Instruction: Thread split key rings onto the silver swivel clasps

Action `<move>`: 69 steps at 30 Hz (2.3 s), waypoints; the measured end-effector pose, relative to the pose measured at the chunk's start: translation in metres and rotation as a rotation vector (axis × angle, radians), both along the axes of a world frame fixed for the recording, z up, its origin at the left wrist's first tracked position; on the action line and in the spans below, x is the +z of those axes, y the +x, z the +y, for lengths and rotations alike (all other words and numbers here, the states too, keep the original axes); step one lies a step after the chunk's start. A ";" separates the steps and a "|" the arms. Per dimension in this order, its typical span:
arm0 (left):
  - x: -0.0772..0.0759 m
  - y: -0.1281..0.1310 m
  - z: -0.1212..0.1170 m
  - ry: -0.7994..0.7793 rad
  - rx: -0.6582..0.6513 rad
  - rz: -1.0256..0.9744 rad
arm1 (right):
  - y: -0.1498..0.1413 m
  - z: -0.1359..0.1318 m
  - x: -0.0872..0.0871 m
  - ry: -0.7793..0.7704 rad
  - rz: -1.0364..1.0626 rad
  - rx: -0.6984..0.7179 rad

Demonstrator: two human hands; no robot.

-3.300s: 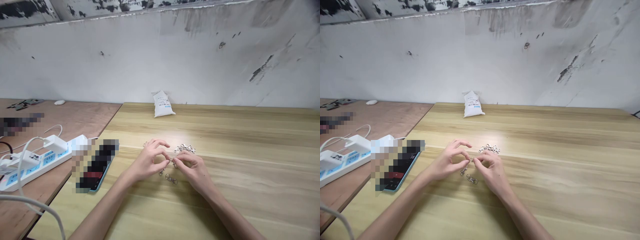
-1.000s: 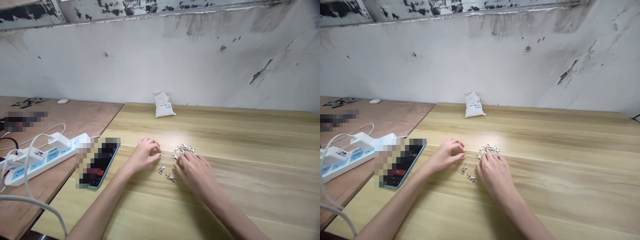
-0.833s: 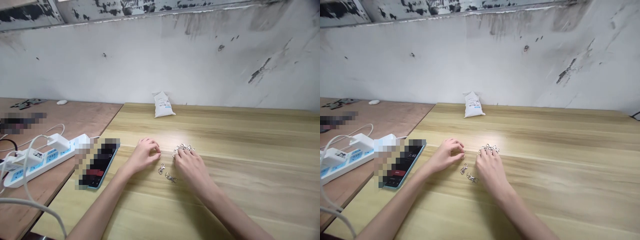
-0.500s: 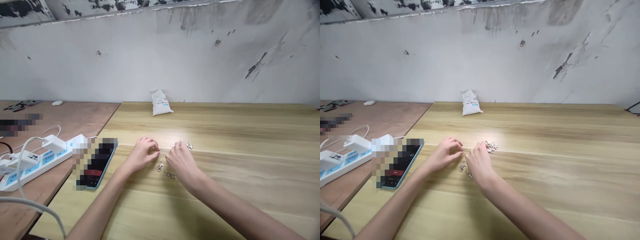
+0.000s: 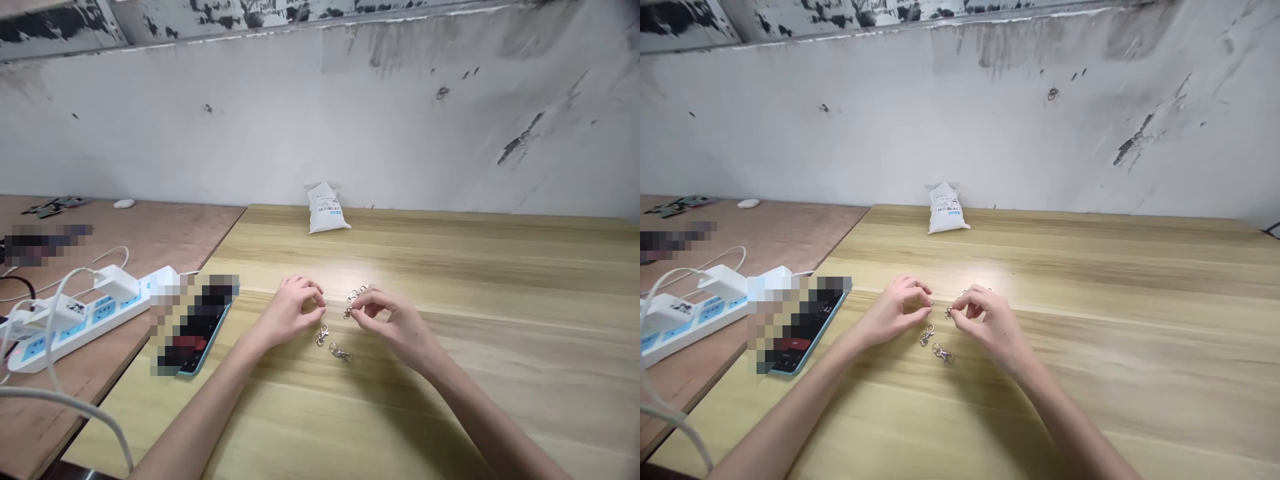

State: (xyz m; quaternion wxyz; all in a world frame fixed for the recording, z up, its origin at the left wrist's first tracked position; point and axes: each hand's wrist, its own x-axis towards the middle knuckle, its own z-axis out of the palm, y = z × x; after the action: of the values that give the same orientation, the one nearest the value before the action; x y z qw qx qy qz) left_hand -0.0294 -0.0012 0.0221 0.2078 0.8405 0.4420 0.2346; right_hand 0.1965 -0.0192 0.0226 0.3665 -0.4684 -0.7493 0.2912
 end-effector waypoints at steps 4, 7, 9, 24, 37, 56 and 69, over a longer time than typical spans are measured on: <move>0.003 0.006 -0.005 0.083 -0.035 0.000 | -0.004 -0.007 -0.016 -0.093 0.309 -0.053; 0.004 0.010 -0.008 0.134 -0.057 -0.004 | -0.008 -0.008 -0.024 -0.079 0.328 -0.075; 0.005 0.011 -0.009 0.143 -0.053 -0.004 | -0.010 -0.009 -0.026 -0.072 0.328 -0.091; 0.009 0.011 -0.011 0.087 -0.010 -0.132 | -0.016 -0.013 -0.031 0.140 0.098 -0.238; 0.005 0.021 -0.015 0.117 0.043 -0.183 | -0.024 -0.022 -0.033 0.242 -0.092 -0.060; -0.002 0.007 -0.005 0.315 -0.056 0.111 | -0.010 -0.016 -0.029 0.452 -0.422 -0.071; -0.009 -0.018 0.009 0.211 -0.067 0.268 | 0.016 -0.006 -0.026 0.368 -0.472 0.097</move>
State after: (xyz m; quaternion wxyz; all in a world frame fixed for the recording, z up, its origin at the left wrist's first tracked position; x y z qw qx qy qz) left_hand -0.0471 0.0073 0.0129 0.0653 0.8958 0.4103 0.1583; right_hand 0.2127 -0.0253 -0.0037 0.2466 -0.4124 -0.8755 0.0510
